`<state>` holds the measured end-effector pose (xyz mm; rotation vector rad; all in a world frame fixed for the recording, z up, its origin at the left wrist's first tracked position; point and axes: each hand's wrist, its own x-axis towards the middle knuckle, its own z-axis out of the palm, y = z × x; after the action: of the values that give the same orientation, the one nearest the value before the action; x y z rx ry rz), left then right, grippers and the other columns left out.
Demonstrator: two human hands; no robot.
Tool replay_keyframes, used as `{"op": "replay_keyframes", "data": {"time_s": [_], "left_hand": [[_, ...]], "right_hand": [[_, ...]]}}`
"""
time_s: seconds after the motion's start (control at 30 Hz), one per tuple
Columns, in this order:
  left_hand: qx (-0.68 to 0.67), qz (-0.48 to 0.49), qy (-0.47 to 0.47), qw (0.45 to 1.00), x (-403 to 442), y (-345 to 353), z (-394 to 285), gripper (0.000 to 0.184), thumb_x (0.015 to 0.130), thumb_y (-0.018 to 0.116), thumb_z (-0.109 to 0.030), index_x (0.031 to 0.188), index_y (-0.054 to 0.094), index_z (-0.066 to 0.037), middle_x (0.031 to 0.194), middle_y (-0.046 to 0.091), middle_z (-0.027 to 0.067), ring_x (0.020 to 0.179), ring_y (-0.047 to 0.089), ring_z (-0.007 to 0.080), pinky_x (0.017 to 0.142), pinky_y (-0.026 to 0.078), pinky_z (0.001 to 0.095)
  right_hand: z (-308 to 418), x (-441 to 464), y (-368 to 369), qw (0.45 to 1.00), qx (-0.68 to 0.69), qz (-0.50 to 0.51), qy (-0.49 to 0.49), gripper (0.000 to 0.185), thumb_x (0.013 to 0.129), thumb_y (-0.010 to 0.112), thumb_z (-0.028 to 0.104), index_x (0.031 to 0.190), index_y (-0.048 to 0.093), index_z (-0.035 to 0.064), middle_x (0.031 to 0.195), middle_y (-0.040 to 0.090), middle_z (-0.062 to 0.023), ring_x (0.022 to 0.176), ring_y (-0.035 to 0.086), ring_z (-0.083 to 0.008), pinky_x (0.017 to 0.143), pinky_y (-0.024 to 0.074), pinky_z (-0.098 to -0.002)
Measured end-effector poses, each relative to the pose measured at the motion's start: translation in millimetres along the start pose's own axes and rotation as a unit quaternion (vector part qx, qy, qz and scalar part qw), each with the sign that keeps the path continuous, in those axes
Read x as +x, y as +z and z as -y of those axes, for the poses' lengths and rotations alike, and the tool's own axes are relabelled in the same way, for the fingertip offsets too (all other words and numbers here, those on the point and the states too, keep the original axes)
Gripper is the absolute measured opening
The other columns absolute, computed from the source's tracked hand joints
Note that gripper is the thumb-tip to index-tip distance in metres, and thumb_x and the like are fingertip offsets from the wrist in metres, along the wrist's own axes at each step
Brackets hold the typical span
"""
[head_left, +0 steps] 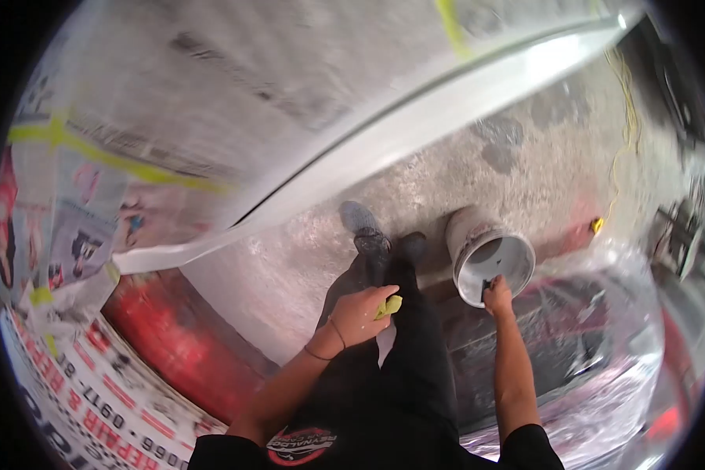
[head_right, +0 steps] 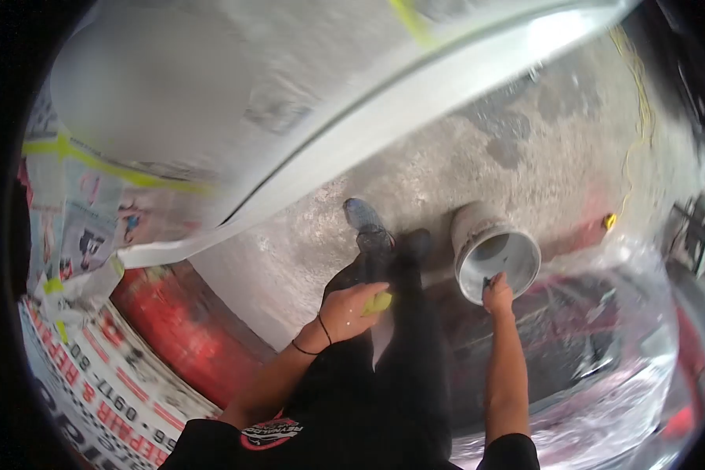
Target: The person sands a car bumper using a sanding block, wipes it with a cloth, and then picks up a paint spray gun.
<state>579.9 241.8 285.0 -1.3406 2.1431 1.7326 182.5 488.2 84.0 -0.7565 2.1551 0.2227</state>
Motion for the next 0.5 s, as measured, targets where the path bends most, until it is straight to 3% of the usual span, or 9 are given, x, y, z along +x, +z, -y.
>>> {"op": "replay_keyframes", "data": {"time_s": [0.03,0.1,0.17,0.23,0.3,0.37,0.47,0.5], "left_hand": [[0.000,0.019,-0.002,1.000,1.0,12.3,9.7,0.063,0.088,0.081,-0.018,0.148,0.065,-0.015,0.122,0.076,0.0152,0.105,0.075,0.0393,0.088,0.063,0.0467],[0.012,0.039,0.019,0.999,4.7,28.9,24.4,0.064,0.087,0.081,-0.016,0.148,0.065,-0.015,0.126,0.076,0.0156,0.108,0.075,0.0393,0.091,0.063,0.0459],[0.028,0.070,0.002,0.997,7.3,51.2,55.3,0.065,0.085,0.080,-0.012,0.148,0.065,-0.014,0.130,0.076,0.0171,0.113,0.075,0.0390,0.095,0.062,0.0446],[0.042,0.096,-0.020,0.994,16.7,67.0,81.8,0.064,0.085,0.080,-0.012,0.147,0.065,-0.013,0.129,0.076,0.0177,0.113,0.075,0.0392,0.095,0.062,0.0446],[0.061,0.115,-0.020,0.991,28.5,80.0,115.9,0.062,0.086,0.080,-0.014,0.147,0.065,-0.013,0.127,0.076,0.0182,0.112,0.075,0.0401,0.095,0.062,0.0447],[0.094,0.158,-0.008,0.983,38.9,94.3,161.1,0.061,0.087,0.079,-0.017,0.146,0.066,-0.013,0.126,0.076,0.0180,0.112,0.075,0.0402,0.095,0.062,0.0454],[0.132,0.211,0.003,0.968,59.8,105.2,229.6,0.058,0.088,0.078,-0.021,0.144,0.067,-0.013,0.125,0.077,0.0179,0.112,0.075,0.0407,0.096,0.062,0.0469],[0.145,0.226,0.009,0.963,72.1,105.1,250.8,0.057,0.089,0.078,-0.022,0.144,0.067,-0.013,0.125,0.077,0.0180,0.112,0.075,0.0409,0.096,0.061,0.0475]], "right_hand": [[-6.4,2.7,12.4,0.999,0.024,-0.021,0.023,0.030,0.094,0.063,0.011,0.122,0.056,0.0045,0.105,0.073,-0.0323,0.107,0.069,-0.0566,0.088,0.0540,-0.0609],[-30.5,21.8,46.1,0.989,0.093,-0.108,-0.037,0.033,0.094,0.061,0.006,0.127,0.056,0.0056,0.107,0.073,-0.0323,0.108,0.069,-0.0566,0.089,0.0542,-0.0612],[-55.6,53.5,75.9,0.981,0.097,-0.133,-0.108,0.036,0.094,0.061,0.003,0.130,0.058,0.0052,0.108,0.074,-0.0315,0.108,0.070,-0.0547,0.090,0.0556,-0.0604],[-82.7,90.7,104.2,0.987,0.075,-0.066,-0.129,0.036,0.093,0.062,0.001,0.129,0.062,0.0052,0.111,0.075,-0.0293,0.109,0.071,-0.0521,0.092,0.0569,-0.0593],[-82.7,111.0,122.5,0.990,0.053,-0.090,-0.095,0.032,0.095,0.062,0.007,0.127,0.065,0.0101,0.107,0.077,-0.0282,0.104,0.073,-0.0512,0.088,0.0565,-0.0617],[-86.2,134.7,143.7,0.983,0.024,-0.137,-0.120,0.032,0.096,0.063,0.006,0.127,0.066,0.0120,0.107,0.077,-0.0282,0.104,0.073,-0.0510,0.089,0.0563,-0.0613],[-74.4,174.3,159.5,0.988,0.031,-0.123,-0.084,0.030,0.096,0.063,0.009,0.126,0.065,0.0105,0.109,0.078,-0.0273,0.105,0.073,-0.0508,0.090,0.0560,-0.0609],[-71.8,190.0,166.3,0.993,-0.001,-0.089,-0.076,0.035,0.097,0.063,0.014,0.132,0.067,0.0108,0.116,0.077,-0.0285,0.109,0.073,-0.0499,0.092,0.0577,-0.0566]]}}
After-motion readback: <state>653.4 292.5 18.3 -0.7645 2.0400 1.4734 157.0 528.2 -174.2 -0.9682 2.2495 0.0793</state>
